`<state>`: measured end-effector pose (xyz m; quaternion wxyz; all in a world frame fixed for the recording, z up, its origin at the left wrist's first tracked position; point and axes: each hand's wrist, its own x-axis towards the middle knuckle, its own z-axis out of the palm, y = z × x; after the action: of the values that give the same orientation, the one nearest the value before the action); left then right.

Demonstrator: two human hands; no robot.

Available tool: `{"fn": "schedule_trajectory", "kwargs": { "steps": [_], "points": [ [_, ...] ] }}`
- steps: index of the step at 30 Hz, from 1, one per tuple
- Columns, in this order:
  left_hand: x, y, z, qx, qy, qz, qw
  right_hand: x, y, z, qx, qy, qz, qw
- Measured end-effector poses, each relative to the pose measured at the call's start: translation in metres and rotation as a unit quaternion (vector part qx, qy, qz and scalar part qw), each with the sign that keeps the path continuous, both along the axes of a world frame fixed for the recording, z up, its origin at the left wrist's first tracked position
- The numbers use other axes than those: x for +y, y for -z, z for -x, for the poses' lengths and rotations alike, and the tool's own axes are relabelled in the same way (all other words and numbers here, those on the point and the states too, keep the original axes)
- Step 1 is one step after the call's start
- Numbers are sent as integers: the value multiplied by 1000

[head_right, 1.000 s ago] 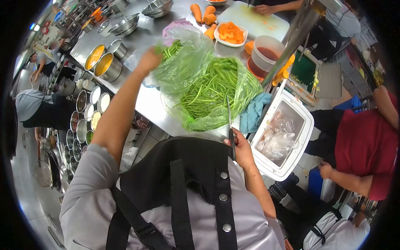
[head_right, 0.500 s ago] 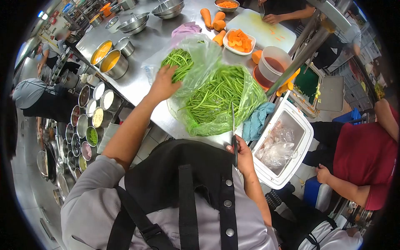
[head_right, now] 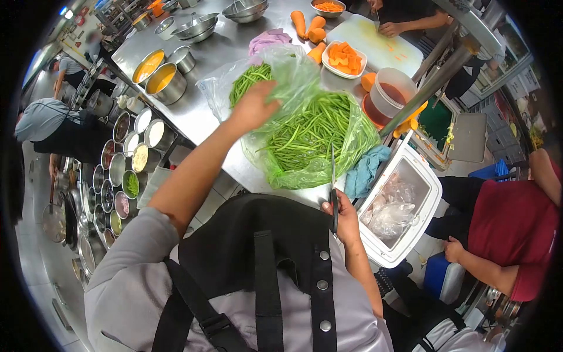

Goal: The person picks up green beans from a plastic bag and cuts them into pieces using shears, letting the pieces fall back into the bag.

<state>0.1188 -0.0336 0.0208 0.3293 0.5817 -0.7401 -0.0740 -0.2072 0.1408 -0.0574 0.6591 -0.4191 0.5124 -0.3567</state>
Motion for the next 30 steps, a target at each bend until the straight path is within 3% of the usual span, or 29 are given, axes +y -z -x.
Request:
{"fn": "schedule_trajectory", "kwargs": {
  "steps": [2,4,7,8,10,11,13,18,20,24,27,30],
  "points": [
    [17,2,33,-3,40,-43,998,-1,7,4,12,-9,5,1000],
    [34,11,55,-84,27,45,995,-2,10,6,21,-15,9,1000],
    [61,8,67,-48,95,87,991,0,14,7,2,5,2,1000],
    [65,17,66,-46,105,79,990,0,17,7,9,0,11,1000],
    [72,38,64,7,256,-72,964,0,17,8,41,-4,31,999],
    [76,44,65,11,269,-76,960,0,15,9,60,-6,38,997],
    [85,47,66,-195,172,-189,947,1,15,8,40,-1,32,999],
    [80,49,72,-204,132,-176,954,7,23,13,8,5,4,1000],
    [63,63,70,-142,175,-161,961,10,21,12,-2,9,-6,1000],
    [45,45,49,-51,213,-147,965,17,17,15,-2,26,-1,1000],
    [59,25,31,-212,265,-240,909,23,23,22,-36,34,-17,999],
    [79,33,43,-269,228,-203,913,26,35,36,-39,-6,28,999]
  ]
}}
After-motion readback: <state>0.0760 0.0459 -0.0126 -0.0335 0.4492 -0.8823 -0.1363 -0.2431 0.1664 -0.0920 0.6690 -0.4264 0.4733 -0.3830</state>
